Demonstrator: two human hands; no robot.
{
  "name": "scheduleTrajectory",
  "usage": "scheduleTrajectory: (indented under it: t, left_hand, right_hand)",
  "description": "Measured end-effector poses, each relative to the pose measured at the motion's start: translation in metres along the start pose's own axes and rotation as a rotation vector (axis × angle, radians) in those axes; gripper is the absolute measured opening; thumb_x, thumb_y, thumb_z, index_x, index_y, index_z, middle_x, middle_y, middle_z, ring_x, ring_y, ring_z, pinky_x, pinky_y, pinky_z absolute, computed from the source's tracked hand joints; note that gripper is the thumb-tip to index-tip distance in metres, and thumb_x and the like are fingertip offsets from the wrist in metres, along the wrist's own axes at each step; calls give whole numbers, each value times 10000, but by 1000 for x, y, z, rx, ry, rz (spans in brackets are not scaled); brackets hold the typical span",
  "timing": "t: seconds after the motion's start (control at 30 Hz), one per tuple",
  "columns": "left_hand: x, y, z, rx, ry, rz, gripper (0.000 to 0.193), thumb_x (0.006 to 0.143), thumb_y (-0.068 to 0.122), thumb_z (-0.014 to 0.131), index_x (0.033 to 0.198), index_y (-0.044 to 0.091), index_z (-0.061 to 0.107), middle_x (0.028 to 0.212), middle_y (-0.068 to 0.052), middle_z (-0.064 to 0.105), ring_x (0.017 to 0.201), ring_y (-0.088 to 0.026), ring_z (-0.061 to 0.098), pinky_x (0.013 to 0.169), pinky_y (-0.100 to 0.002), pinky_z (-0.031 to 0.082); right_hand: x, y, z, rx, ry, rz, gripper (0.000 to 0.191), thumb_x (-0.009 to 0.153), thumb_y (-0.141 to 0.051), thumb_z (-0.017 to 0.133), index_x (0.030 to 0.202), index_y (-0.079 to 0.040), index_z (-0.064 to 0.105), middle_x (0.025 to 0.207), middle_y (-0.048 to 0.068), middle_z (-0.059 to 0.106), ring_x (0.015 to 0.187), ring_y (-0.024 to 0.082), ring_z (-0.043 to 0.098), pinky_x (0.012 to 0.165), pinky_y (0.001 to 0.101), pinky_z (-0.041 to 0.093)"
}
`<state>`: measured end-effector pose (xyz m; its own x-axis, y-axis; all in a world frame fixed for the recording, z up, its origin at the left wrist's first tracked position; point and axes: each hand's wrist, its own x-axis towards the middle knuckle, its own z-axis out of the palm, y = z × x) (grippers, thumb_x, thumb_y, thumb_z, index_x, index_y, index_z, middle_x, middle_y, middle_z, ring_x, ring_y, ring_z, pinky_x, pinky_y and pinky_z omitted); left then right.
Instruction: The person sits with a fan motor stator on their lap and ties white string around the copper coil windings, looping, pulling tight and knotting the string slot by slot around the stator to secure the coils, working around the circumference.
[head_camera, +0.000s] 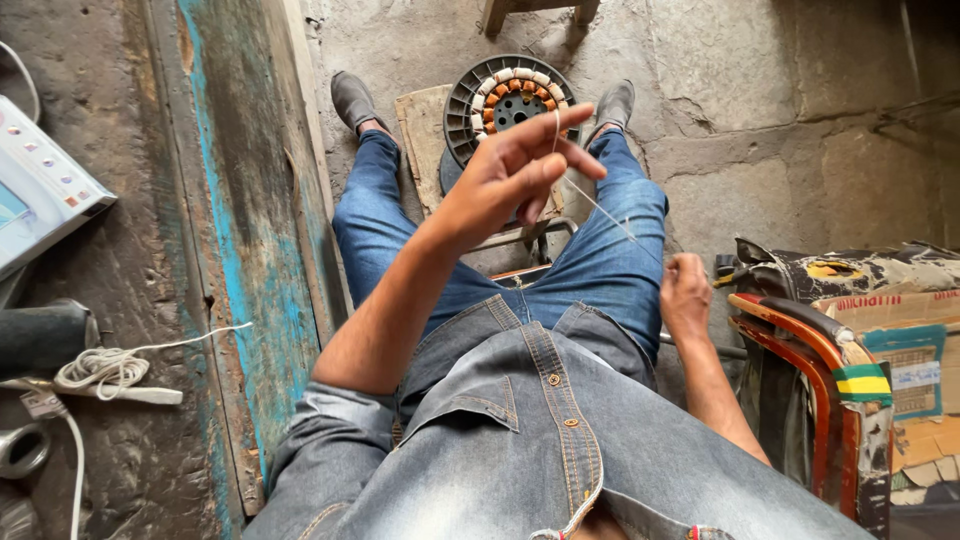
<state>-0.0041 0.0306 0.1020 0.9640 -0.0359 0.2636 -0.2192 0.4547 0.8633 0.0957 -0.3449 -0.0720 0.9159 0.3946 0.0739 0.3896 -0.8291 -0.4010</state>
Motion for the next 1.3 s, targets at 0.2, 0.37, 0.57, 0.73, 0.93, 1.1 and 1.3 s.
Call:
scheduleTrajectory:
  t: [0.2, 0.37, 0.57, 0.73, 0.93, 1.1, 1.3]
  left_hand:
    - [26, -38, -34, 224, 18, -179, 554, 1044, 260, 649, 1508, 1, 492, 1138, -78, 768, 630, -17, 576, 563, -192, 519]
    - [18, -62, -60, 351, 230, -195, 324, 1011, 253, 665, 1204, -3, 714, 981, -40, 778, 613, -18, 595, 521, -186, 500]
    - [0, -79, -68, 311, 471, -51, 166, 998, 166, 703, 1049, 10, 730, 862, -23, 724, 601, -31, 576, 508, -199, 463]
    - [-10, -88, -54, 514, 533, 92, 133, 979, 132, 708, 1068, 36, 731, 871, -20, 716, 666, -57, 640, 539, -216, 512]
    - [-16, -92, -39, 1087, 541, 443, 276, 904, 216, 805, 1114, 76, 694, 1037, -76, 675, 785, -161, 704, 671, -284, 605]
    - [-25, -89, -35, 1109, 510, 419, 301, 894, 138, 780, 1167, 50, 690, 1096, -94, 661, 906, -230, 718, 776, -336, 601]
    - [-26, -91, -40, 1095, 470, 468, 308, 895, -1, 724, 1194, 69, 694, 1129, -62, 639, 967, -231, 724, 834, -334, 611]
  right_hand:
    - [-55, 38, -8, -60, 20, 111, 161, 942, -14, 615, 1088, -46, 552, 1087, 189, 638, 1000, 421, 627, 828, 527, 489]
    - [-86, 41, -7, -268, -230, 312, 202, 896, -92, 670, 1081, -85, 592, 1097, 172, 676, 1034, 404, 658, 865, 512, 515]
    - [-73, 41, 13, -180, -255, 319, 193, 845, -137, 738, 1013, -50, 697, 1029, 191, 703, 986, 395, 677, 842, 494, 535]
    - [-2, -2, 16, 238, 281, 96, 76, 985, -76, 703, 1001, -5, 681, 983, 161, 709, 901, 267, 675, 843, 371, 534]
    - [67, -123, 6, 662, -72, -232, 250, 1029, -78, 657, 1264, -9, 611, 1114, 91, 711, 996, 168, 679, 844, 314, 550]
    - [48, -193, 20, 753, -207, -215, 179, 1071, -106, 611, 1231, -27, 623, 750, 17, 592, 675, 67, 479, 580, 243, 398]
    - [26, -192, 23, 759, -141, -117, 172, 1069, -98, 582, 1197, -39, 680, 760, -3, 568, 647, 51, 441, 557, 249, 377]
